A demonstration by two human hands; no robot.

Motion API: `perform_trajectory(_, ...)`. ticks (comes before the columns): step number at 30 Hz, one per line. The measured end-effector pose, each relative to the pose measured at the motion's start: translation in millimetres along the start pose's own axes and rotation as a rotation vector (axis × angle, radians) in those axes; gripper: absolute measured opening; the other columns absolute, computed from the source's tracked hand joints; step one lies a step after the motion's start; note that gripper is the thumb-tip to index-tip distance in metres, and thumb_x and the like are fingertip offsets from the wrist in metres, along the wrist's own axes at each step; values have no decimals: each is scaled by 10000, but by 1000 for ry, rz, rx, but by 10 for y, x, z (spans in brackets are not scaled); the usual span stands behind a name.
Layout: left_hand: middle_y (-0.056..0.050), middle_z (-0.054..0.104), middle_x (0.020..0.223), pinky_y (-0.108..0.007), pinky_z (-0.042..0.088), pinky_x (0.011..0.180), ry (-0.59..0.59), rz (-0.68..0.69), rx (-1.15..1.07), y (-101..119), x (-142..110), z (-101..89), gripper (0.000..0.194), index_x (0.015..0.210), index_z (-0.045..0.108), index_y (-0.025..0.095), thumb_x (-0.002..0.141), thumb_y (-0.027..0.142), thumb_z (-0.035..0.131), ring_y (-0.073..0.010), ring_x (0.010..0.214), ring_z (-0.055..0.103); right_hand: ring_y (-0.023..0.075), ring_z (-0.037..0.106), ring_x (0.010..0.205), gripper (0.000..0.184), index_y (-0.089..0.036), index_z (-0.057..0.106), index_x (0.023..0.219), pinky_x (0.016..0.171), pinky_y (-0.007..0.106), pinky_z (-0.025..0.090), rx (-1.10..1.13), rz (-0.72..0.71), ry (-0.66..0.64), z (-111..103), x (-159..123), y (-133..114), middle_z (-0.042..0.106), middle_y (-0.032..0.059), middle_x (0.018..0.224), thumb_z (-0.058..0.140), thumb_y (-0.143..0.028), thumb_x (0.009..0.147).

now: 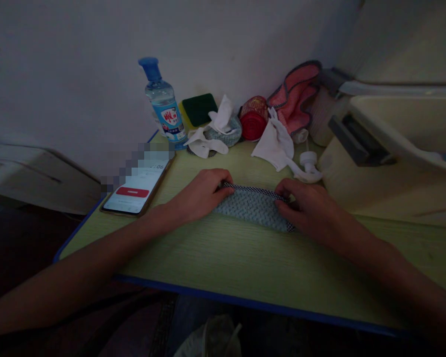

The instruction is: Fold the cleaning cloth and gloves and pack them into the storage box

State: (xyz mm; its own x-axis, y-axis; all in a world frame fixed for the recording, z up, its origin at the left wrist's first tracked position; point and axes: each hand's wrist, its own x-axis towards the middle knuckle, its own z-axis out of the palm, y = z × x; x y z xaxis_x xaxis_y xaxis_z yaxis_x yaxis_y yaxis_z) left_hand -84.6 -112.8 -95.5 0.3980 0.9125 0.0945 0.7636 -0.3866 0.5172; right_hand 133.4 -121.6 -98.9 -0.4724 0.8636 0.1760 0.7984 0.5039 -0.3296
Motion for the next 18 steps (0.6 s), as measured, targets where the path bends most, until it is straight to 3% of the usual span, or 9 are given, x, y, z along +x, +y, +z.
perform_trajectory(6,1,594,691,-257,396,629,59,14,45,-6,-4,47,78,798,586,131,828,176,529,-123,628,525,136,529,515,58,-197,482,716,503,255,375,-63,17,-1,-12,20,-39,572,11,600,481,-145,743)
perform_trajectory(10,-1,586,704,-262,399,636,39,31,54,-16,0,74,71,816,574,134,833,180,523,-128,643,524,144,520,508,25,-190,501,735,498,262,358,-172,-4,0,11,9,-61,566,9,589,486,-174,747)
perform_trajectory(14,-30,572,835,-285,399,658,43,65,150,-73,-12,87,105,865,561,138,847,232,519,-149,725,524,172,568,611,144,-179,535,894,526,281,382,-246,-8,54,49,-32,2,618,55,810,499,-245,771)
perform_trajectory(18,-45,525,939,-302,409,680,48,25,165,-154,-14,84,190,940,538,141,847,306,525,-159,775,518,190,584,760,188,-172,523,936,642,315,445,-128,-65,57,66,-21,122,567,93,986,503,-265,774)
